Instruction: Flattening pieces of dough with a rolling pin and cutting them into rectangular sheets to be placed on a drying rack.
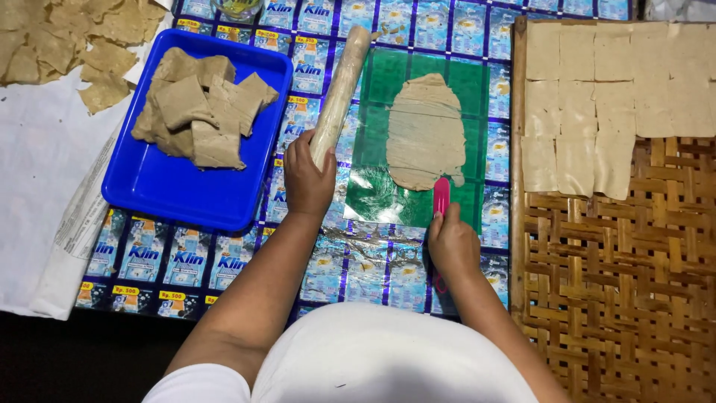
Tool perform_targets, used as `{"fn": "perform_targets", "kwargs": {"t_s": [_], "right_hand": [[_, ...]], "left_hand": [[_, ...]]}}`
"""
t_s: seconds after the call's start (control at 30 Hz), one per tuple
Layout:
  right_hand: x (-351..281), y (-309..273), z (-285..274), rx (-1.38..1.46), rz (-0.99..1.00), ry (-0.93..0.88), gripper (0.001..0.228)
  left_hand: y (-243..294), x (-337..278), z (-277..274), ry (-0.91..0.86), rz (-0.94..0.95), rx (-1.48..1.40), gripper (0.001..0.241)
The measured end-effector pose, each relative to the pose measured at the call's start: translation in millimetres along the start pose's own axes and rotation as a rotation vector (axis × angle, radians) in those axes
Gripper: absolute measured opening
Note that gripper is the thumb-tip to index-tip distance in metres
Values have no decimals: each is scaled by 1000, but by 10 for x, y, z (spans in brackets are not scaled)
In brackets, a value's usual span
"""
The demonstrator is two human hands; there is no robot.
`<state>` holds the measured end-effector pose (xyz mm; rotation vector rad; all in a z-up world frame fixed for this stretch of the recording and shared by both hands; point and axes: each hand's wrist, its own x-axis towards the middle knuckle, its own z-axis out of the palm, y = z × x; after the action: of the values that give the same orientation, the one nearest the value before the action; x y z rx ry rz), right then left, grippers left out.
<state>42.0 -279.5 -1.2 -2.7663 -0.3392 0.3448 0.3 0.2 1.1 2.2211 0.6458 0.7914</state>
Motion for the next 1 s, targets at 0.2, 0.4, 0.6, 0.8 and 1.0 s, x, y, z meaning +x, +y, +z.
{"fn": "perform_targets", "kwargs": {"t_s": [0.2,0.4,0.6,0.8,1.0], "right_hand": [[62,-79,41,-45,-8,12,28],[349,-138,-10,-82,-23,34,31],[633,-241,-94,-67,-9,23,30],[990,-240,-85,-85,-29,57,27],[1448,-265,-57,-100,-48,99,27]], "left_hand": [[13,-1,-23,-22,-24,1,39],[12,13,-19,-25,-46,2,38],[5,27,-15,-25,-39,-12,39],[-41,31,14,-21,-37,-3,40],[-39,40,24,-9,-25,2,39]]}}
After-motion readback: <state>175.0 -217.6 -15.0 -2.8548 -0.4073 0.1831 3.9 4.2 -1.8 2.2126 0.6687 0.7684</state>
